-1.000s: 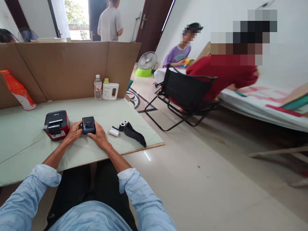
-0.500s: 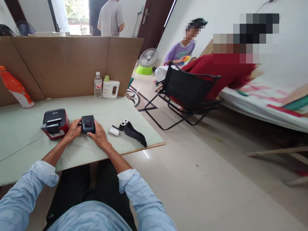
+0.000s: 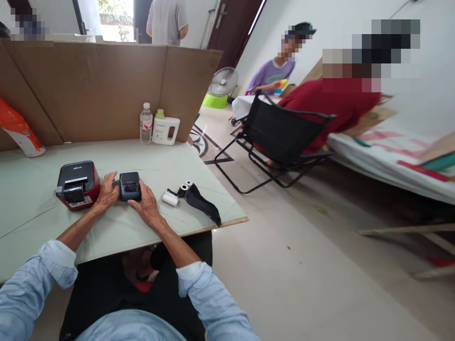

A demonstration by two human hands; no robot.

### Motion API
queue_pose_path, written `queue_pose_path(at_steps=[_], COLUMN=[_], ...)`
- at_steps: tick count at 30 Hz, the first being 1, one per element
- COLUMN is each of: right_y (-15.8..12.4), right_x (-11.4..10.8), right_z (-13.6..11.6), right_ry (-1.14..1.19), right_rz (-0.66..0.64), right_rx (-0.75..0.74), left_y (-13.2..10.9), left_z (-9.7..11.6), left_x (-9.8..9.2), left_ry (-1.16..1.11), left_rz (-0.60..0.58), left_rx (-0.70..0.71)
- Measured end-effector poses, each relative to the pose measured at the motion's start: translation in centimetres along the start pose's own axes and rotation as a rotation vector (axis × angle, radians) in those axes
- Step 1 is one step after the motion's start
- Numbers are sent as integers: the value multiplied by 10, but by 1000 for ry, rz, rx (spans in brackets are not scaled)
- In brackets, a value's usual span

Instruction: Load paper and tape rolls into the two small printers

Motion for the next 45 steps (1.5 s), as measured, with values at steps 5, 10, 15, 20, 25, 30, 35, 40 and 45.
queue_pose_path(at_steps=[5,10,15,20,25,30,35,40,45], right_y=[-4,-8,-11,-13,-15,-17,-18,-19,-19], right_x=[-3,-4,-7,-10,-13,-15,-15,-15,-15], right_z=[-2,-3,-4,-7,-8,-9,-7,-7,-7], right_ry=[5,7,10,17,1,-4,-9,-14,-13], right_rz=[12,10,12,8,12,6,-3,5,-4], right_rx=[5,8,17,27,46,44,50,51,61], left_y=[-6,-9,-10,-13,-19,-26,-30,-29,-27], left_z=[-5,-5,1,4,14,22,21,22,17], left_x=[-2,-5,-9,-8,-7,-8,-6,-6,-4], left_ry=[20,11,64,72,70,55,7,-6,-48], left_rz=[79,126,114,63,21,-10,-31,-46,-67], left_rx=[-79,-141,-153,-109,-36,-26,-54,-47,-75])
Point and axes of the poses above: each hand's wrist, its own y-axis towards the middle knuckle, its own x-axis out of the palm, z = x × y, the point moved 8 cm from there along y, towards the middle knuckle, and after that the axes turned 3 degrees about z, right-handed, at the moved point
